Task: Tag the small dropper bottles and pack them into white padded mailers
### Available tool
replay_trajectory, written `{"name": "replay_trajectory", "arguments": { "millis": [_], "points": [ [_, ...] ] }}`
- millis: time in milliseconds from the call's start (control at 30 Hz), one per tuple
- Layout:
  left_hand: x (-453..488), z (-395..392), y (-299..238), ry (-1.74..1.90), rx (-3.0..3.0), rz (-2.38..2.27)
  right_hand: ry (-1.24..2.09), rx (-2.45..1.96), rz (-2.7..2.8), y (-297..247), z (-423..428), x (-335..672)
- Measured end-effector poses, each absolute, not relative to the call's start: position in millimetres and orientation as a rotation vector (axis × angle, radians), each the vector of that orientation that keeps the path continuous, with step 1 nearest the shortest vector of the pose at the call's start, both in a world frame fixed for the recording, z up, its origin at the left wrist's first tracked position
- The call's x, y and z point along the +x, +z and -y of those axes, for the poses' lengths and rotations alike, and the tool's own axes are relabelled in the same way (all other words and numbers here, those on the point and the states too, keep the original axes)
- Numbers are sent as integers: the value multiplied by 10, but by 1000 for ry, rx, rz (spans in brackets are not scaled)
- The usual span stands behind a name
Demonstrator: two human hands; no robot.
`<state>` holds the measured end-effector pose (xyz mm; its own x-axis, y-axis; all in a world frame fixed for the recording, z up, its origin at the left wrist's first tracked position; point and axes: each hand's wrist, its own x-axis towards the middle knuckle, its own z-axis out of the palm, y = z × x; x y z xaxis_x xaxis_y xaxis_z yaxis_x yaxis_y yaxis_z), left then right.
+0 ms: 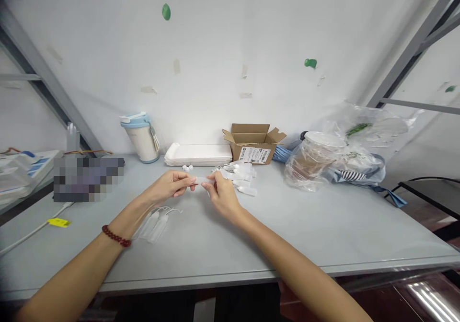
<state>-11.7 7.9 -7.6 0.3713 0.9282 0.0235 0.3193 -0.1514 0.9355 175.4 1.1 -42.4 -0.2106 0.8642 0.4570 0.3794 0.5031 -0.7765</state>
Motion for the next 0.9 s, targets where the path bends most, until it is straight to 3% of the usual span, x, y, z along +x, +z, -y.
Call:
{"name": "replay_trajectory", "arguments": {
  "millis": [233,300,433,700,900],
  "points": [
    [-19,-21,-52,850,1809,-1250,1400,-1000,1382,-342,-54,1743],
    [36,-19,-93,937,1852,-1180,1479,-989,1307,-337,-29,1710],
    [48,-63,-141,859,1867,-1055,1439,-926,1280,-324,49,1631],
    [-464,-402,-196,979,1618,-1515,1131,-1057,1172,-364,-202,1783],
    [-665,-649,-468,980,2078,-1635,730,-1230,1376,-413,-322,1891]
  ]
}}
